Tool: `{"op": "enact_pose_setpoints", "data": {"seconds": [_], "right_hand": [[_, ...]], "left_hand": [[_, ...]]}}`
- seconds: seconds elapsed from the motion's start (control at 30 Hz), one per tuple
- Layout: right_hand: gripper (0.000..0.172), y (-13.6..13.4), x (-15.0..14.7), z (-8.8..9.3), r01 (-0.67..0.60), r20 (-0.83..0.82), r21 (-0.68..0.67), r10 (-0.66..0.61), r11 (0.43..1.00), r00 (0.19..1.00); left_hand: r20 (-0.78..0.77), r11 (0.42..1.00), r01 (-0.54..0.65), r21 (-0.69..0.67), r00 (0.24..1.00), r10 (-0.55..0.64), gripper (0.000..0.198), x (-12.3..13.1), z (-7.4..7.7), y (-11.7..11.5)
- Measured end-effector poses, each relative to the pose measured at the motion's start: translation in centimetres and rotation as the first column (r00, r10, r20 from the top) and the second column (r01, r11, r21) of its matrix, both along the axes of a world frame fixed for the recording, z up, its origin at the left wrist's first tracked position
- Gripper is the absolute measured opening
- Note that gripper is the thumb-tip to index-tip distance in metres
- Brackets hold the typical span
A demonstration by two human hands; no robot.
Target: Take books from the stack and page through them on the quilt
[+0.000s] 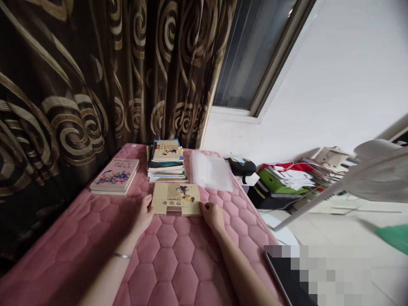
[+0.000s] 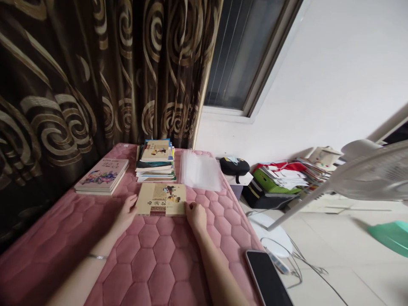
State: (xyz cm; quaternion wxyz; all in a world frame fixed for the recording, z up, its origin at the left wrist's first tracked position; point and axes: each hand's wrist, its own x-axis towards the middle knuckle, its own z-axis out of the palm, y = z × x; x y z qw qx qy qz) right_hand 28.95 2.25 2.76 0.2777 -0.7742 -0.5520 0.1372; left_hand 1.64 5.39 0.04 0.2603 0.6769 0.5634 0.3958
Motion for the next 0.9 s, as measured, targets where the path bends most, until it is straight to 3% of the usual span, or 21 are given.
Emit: {"op": "enact_pose_setpoints", "data": {"seconds": [0.17, 0.27, 0.33, 0.43, 0.5, 0.57, 0.73, 0.9], "right_hand": [[0.037, 0.0, 0.0, 0.0, 0.001, 0.011, -0.012, -0.001, 1.000, 1.000], [0.034, -0.1, 0.0, 0.5, 0.003, 0.046, -0.015, -0.002, 1.000, 0.999], [0.025, -0.5, -0.3, 1.1, -0.024, 0.127, 0.067, 0.015, 0.997, 0.992], [0.019, -1.4, -1.9, 1.8, -0.204, 0.244, 0.163, 0.161, 0.965, 0.956], [0.015, -1.9, -3.5, 1.8, -0.340, 0.274, 0.149, 0.292, 0.928, 0.916], [0.014, -2.3, -5.2, 1.5, -0.397, 0.291, 0.152, 0.343, 0.905, 0.893], [0.019, -2.3, -6.6, 0.5, -0.362, 0.296, 0.145, 0.309, 0.921, 0.904], [0.017, -2.4, -4.0, 0.2, -0.235, 0.230, 0.164, 0.195, 0.958, 0.954]], "left_hand": [[-0.278, 0.978, -0.077, 0.195, 0.952, 0.130, 0.030, 1.8, 1.5, -2.5], [-0.404, 0.965, 0.005, 0.264, 0.909, 0.106, 0.026, 3.6, 2.6, -3.9], [-0.480, 0.968, 0.053, 0.246, 0.874, 0.074, 0.024, 4.6, 3.2, -4.5], [-0.552, 0.978, 0.076, 0.195, 0.833, 0.045, 0.025, 5.5, 3.5, -4.8], [-0.568, 0.979, 0.083, 0.188, 0.822, 0.040, 0.025, 5.7, 3.5, -4.9], [-0.563, 0.977, 0.069, 0.201, 0.825, 0.058, 0.024, 5.8, 3.5, -4.9], [-0.538, 0.974, 0.031, 0.222, 0.837, 0.096, 0.023, 5.5, 3.2, -4.9], [-0.541, 0.976, -0.061, 0.210, 0.824, 0.168, 0.013, 3.7, 3.4, -4.5]]}}
